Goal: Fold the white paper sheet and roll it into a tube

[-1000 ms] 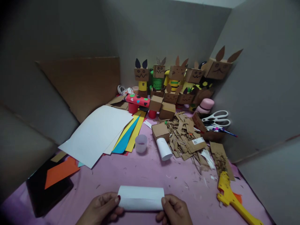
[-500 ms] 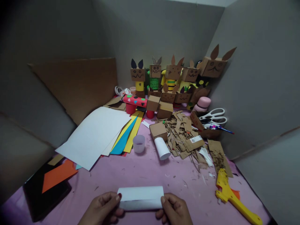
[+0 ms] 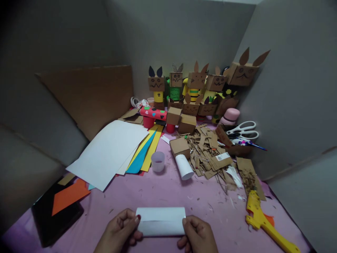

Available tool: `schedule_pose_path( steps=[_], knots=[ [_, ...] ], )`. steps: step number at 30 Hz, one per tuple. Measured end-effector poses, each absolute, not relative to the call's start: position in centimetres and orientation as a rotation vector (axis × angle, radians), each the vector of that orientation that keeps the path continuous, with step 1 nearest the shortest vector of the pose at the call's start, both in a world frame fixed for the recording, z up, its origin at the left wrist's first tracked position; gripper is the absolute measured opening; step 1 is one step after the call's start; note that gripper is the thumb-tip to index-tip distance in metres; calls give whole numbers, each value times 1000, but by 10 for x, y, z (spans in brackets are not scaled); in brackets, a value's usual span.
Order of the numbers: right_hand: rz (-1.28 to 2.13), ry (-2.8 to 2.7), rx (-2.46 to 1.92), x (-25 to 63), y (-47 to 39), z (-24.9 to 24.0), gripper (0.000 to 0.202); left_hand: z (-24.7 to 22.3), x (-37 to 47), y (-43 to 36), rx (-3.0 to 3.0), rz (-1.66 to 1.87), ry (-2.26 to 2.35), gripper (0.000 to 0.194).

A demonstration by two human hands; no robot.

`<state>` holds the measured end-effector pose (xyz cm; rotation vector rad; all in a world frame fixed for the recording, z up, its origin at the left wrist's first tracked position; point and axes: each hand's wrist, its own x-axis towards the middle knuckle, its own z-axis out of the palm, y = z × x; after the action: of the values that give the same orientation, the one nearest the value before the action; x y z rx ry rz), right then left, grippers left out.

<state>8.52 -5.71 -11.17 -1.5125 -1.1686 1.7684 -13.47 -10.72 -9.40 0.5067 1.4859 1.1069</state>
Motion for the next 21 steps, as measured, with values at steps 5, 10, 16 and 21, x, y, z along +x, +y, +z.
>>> schedule_pose_path(
  steps=[5,10,16,21],
  knots=[
    [1670,-1172,-1569,80,-59,-113,52,-101,-136,-104,512,1108,1501,48],
    [1648,-1147,-1562,77,-58,-113,47,-100,-135,-103,511,1127,1501,45],
    [1650,-1162,-1568,76,-56,-114,45,-92,-132,-104,485,1157,1505,37],
    [1654,-1158,-1555,77,-56,-119,44,-90,-130,-104,449,1189,1508,36]
  ],
)
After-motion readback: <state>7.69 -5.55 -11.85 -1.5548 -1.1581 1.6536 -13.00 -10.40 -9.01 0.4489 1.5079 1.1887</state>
